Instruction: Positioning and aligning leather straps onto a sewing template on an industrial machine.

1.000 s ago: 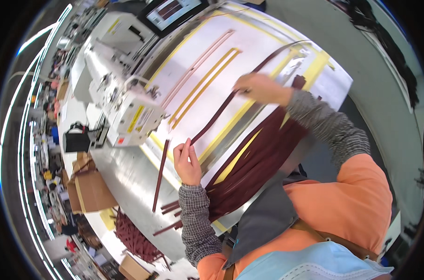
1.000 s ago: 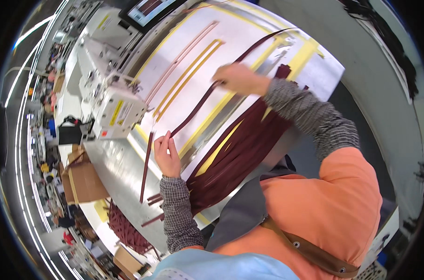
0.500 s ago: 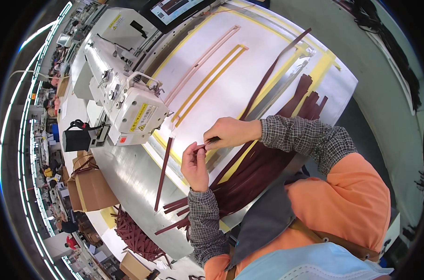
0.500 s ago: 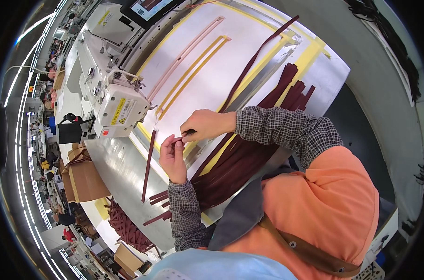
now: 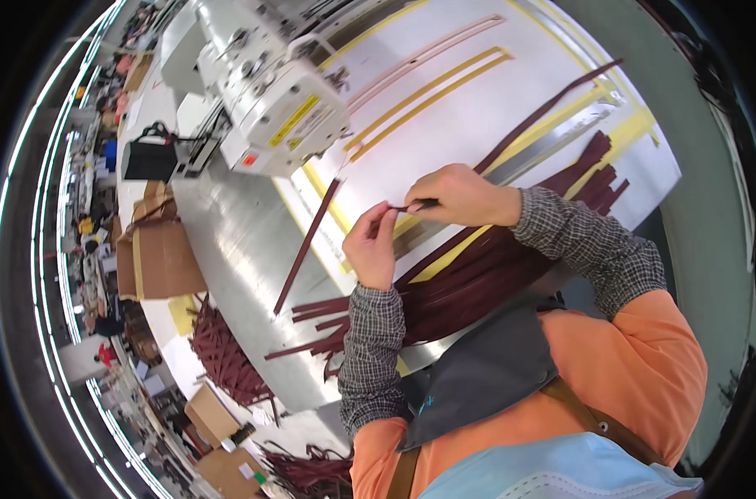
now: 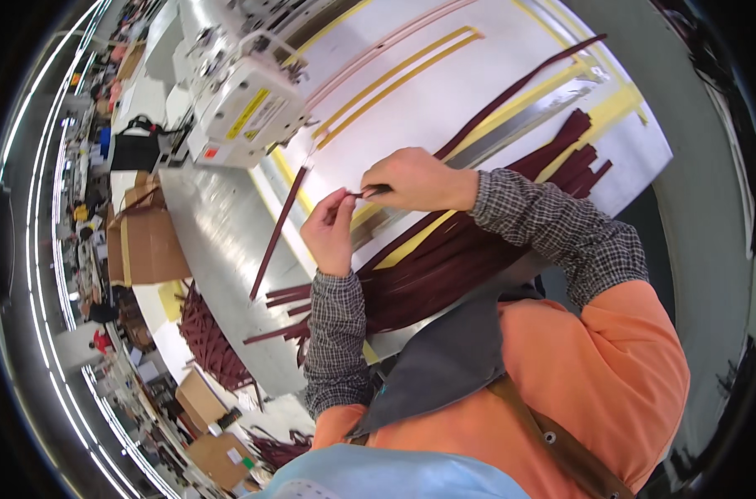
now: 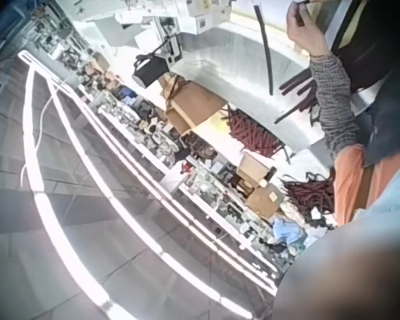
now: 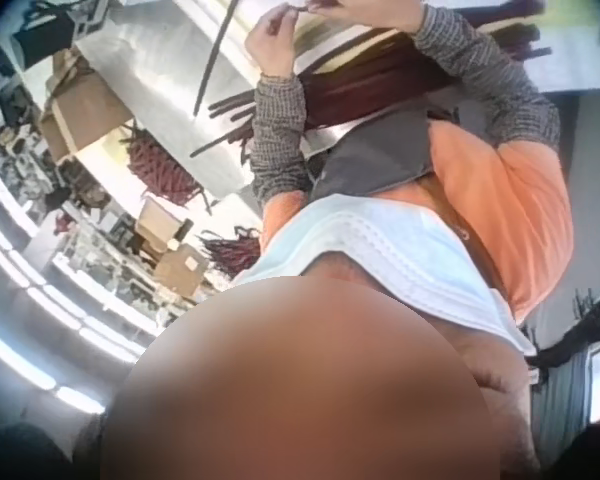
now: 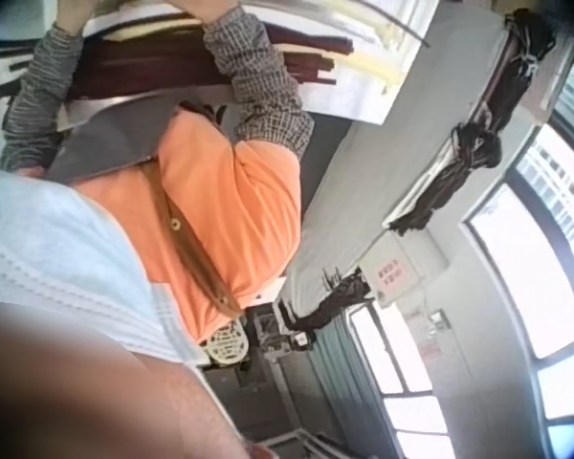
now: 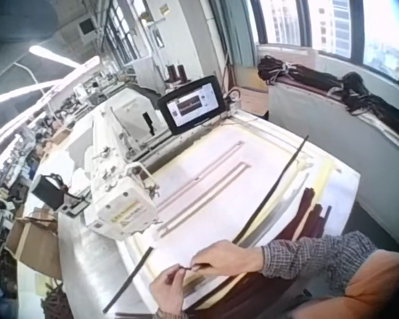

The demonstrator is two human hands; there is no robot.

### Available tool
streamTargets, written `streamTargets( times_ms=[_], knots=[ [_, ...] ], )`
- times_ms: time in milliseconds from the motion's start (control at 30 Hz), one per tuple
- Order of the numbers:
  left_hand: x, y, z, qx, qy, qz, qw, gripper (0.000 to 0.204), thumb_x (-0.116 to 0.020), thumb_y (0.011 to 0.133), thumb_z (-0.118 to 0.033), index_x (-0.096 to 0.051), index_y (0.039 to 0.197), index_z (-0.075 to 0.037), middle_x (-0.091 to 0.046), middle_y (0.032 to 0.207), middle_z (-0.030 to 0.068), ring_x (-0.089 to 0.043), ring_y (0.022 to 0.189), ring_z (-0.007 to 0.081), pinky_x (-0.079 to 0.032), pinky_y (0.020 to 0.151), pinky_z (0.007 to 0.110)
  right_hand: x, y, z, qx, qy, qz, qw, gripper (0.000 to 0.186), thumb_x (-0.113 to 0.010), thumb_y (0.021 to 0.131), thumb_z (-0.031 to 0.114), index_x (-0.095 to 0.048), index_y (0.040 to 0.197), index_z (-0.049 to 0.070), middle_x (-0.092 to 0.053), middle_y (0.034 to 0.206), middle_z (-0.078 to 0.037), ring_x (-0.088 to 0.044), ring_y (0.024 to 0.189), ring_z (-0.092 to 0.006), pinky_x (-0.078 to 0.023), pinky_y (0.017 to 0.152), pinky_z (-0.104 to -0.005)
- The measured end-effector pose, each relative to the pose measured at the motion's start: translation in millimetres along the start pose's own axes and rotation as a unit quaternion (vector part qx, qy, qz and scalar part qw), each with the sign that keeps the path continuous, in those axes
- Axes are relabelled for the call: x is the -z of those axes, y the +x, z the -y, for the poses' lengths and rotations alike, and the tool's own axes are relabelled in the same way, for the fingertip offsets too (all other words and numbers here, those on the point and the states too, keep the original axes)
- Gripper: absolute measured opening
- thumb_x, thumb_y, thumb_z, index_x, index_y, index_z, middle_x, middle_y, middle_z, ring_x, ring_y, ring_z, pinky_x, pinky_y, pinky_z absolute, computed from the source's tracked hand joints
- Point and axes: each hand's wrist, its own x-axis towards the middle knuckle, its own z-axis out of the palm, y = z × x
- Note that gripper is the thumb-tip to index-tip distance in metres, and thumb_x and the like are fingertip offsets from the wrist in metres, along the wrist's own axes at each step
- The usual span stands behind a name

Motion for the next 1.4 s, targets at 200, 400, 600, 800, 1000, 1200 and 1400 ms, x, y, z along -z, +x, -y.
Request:
streamTargets(
  times_ms=[200, 400, 600, 800, 1000, 1200, 1400],
  knots=[
    [0.3, -6.8, -9.4, 0.028, -0.103, 0.074, 0.992, 0.027, -0.074, 0.097, 0.0, -0.073, 0.123, 0.004, -0.077, 0.107, 0.0083, -0.071, 0.091, 0.0105, -0.057, 0.084, 0.024, 0.9, 1.1, 7.5, 0.008, 0.038, -0.022, 0.999, 0.013, -0.078, 0.088, 0.013, -0.075, 0.096, 0.004, -0.072, 0.084, -0.012, -0.069, 0.072, -0.0299, -0.055, 0.067, -0.0365],
    [9.2, -9.0, -13.3, 0.062, -0.095, 0.097, 0.989, 0.024, -0.074, 0.097, 0.0, -0.073, 0.121, 0.005, -0.077, 0.104, 0.0089, -0.071, 0.093, 0.0119, -0.058, 0.086, 0.025, -0.4, -3.2, 14.4, 0.013, 0.019, -0.039, 0.999, 0.011, -0.078, 0.087, 0.011, -0.074, 0.095, 0.003, -0.072, 0.082, -0.011, -0.069, 0.07, -0.0278, -0.054, 0.064, -0.036],
    [10.5, -12.2, -13.9, 0.067, -0.097, 0.099, 0.988, 0.019, -0.075, 0.096, 0.002, -0.074, 0.115, 0.006, -0.077, 0.1, 0.0085, -0.071, 0.09, 0.0115, -0.058, 0.084, 0.025, -2.1, -8.4, 19.9, 0.004, 0.007, -0.046, 0.999, 0.013, -0.077, 0.085, 0.016, -0.072, 0.093, 0.007, -0.071, 0.084, -0.009, -0.069, 0.073, -0.0293, -0.054, 0.065, -0.0366],
    [9.9, -12.4, -17.0, 0.077, -0.128, 0.088, 0.985, 0.019, -0.075, 0.097, 0.0, -0.074, 0.114, 0.005, -0.077, 0.1, 0.0084, -0.071, 0.09, 0.0112, -0.058, 0.084, 0.025, -2.0, -6.4, 20.1, 0.009, 0.003, -0.054, 0.998, 0.012, -0.077, 0.085, 0.014, -0.072, 0.092, 0.007, -0.072, 0.083, -0.008, -0.069, 0.071, -0.0289, -0.054, 0.063, -0.0368],
    [11.1, -11.8, -10.0, 0.067, -0.113, 0.104, 0.986, 0.017, -0.074, 0.098, -0.001, -0.074, 0.114, 0.005, -0.076, 0.097, 0.0055, -0.068, 0.087, 0.0086, -0.056, 0.08, 0.023, -3.1, -7.0, 18.0, 0.002, 0.007, -0.051, 0.999, 0.011, -0.077, 0.084, 0.014, -0.072, 0.092, 0.008, -0.072, 0.082, -0.008, -0.069, 0.071, -0.0285, -0.054, 0.063, -0.0366],
    [8.3, -14.4, -9.7, 0.066, -0.116, 0.095, 0.987, 0.015, -0.074, 0.098, -0.003, -0.075, 0.112, 0.004, -0.075, 0.094, 0.0027, -0.066, 0.083, 0.0059, -0.054, 0.076, 0.021, -4.8, -6.3, 16.5, -0.005, 0.005, -0.049, 0.999, 0.011, -0.077, 0.083, 0.014, -0.073, 0.091, 0.007, -0.072, 0.082, -0.008, -0.069, 0.071, -0.0286, -0.054, 0.063, -0.0368],
    [10.0, -11.4, -6.7, 0.067, -0.115, 0.105, 0.986, 0.014, -0.073, 0.099, -0.002, -0.073, 0.111, 0.003, -0.073, 0.094, 0.0017, -0.062, 0.081, 0.0056, -0.052, 0.073, 0.021, -7.2, -5.4, 13.1, -0.01, 0.003, -0.039, 0.999, 0.011, -0.077, 0.083, 0.014, -0.073, 0.091, 0.008, -0.071, 0.081, -0.009, -0.069, 0.07, -0.029, -0.054, 0.063, -0.0369]
  ],
)
